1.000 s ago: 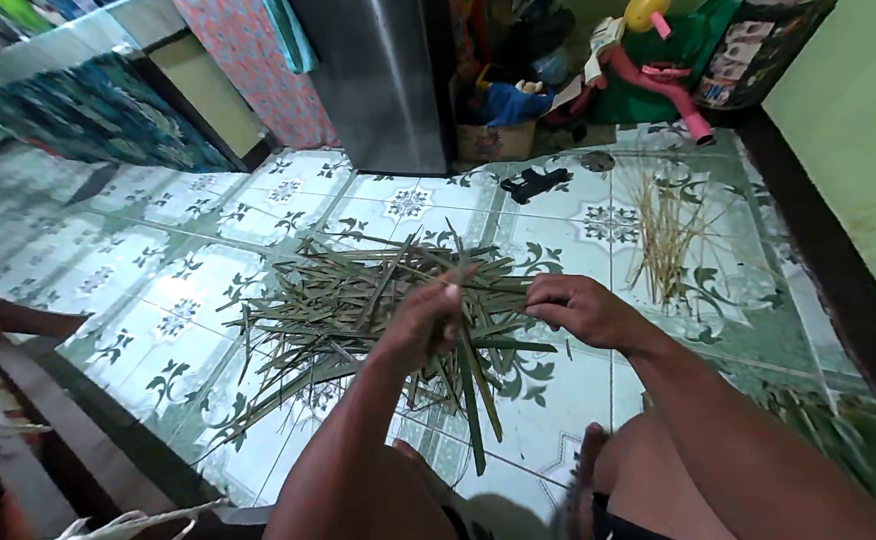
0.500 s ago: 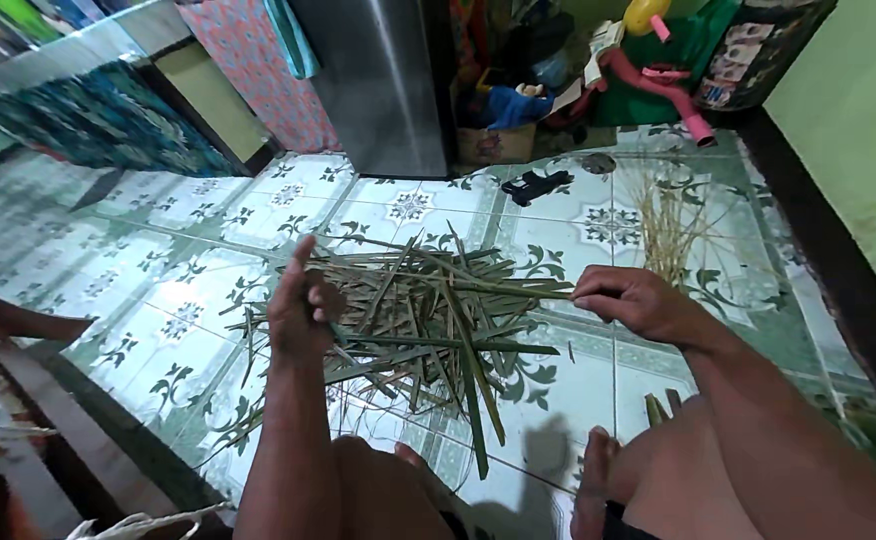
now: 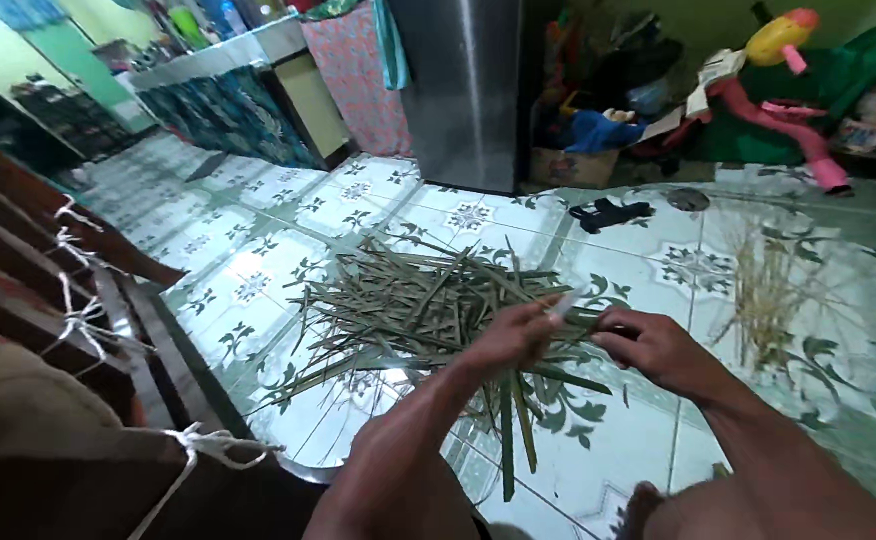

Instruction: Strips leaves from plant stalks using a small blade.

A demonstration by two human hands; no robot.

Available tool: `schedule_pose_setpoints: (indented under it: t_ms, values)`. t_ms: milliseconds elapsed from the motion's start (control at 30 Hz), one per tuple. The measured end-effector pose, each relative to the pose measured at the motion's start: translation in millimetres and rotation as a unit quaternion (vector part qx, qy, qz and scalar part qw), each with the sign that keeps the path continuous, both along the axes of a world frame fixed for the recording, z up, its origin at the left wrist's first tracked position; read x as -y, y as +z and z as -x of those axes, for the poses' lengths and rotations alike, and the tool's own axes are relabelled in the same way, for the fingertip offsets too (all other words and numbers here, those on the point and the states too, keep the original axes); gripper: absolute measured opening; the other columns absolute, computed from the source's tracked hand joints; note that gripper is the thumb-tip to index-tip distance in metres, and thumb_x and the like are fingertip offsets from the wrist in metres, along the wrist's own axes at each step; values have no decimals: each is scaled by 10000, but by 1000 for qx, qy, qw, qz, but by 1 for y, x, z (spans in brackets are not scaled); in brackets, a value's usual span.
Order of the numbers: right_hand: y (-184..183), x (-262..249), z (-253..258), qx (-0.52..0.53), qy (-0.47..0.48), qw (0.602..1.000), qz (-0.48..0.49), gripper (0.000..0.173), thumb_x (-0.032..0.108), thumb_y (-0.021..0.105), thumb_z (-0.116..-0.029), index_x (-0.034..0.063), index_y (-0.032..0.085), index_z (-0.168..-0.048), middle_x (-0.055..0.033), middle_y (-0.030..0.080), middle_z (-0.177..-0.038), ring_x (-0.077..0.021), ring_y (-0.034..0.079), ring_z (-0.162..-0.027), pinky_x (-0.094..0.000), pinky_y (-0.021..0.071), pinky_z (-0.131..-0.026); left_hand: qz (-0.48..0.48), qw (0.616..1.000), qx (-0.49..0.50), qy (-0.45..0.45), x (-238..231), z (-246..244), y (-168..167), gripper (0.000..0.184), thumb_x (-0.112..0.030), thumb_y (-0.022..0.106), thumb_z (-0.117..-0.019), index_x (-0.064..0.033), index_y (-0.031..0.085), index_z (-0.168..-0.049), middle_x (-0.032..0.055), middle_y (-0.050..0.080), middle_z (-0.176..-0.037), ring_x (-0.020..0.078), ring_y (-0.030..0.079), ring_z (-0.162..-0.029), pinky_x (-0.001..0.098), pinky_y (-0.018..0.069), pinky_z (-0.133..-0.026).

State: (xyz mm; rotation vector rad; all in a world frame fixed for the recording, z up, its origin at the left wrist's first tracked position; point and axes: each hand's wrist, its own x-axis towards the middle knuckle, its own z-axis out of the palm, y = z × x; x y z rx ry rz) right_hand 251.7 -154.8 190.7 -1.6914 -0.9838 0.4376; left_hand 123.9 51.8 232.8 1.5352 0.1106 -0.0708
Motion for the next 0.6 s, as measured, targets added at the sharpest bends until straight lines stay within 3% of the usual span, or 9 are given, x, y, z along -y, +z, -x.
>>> schedule_pose_setpoints:
  t_ms: [67,167,267,367,500,600]
  values:
    - [-3,7,-7,5,11,1000,1,139,161,632,-955,52,716,-978,4,645,-894,-2,552,-610,-164,490,-549,59,996,17,64,-18,3,9,411,-238,439,-1072,-73,540,-1435,-41,535,-652,42,488,-490,191,445,-464]
    - [-5,12,-15,-5,11,1000,7,126,163,635,-952,72,720,-968,15,650,-909,2,552,-620,-162,486,-555,142,981,75,112,-47,5,8,437,-318,463,-1058,-107,528,-1435,-55,520,-614,37,486,-453,186,447,-441]
    - [-7,9,-12,-2,15,1000,-3,123,159,638,-947,72,724,-951,16,640,-891,1,553,-627,-156,485,-559,97,992,40,74,-35,5,2,445,-256,429,-1069,-102,479,-1483,-32,542,-648,55,502,-472,199,462,-449]
    - [-8,12,-14,12,22,1000,-9,123,161,643,-948,66,722,-943,12,632,-894,7,557,-638,-146,488,-562,62,997,7,38,-19,4,10,418,-225,422,-1079,-87,514,-1463,-37,534,-660,49,486,-496,194,441,-467]
    - [-9,38,-33,44,15,999,7,138,173,635,-944,67,723,-940,7,646,-910,3,560,-646,-161,491,-567,154,971,124,131,-69,15,25,421,-378,556,-1020,-167,573,-1384,-82,512,-577,8,470,-431,169,439,-432]
    - [-8,63,-50,44,-36,997,42,151,186,627,-940,68,715,-973,9,647,-874,-23,558,-610,-200,497,-549,188,927,210,247,-120,35,33,348,-384,397,-1091,-241,573,-1354,-98,503,-574,-2,465,-418,159,446,-420]
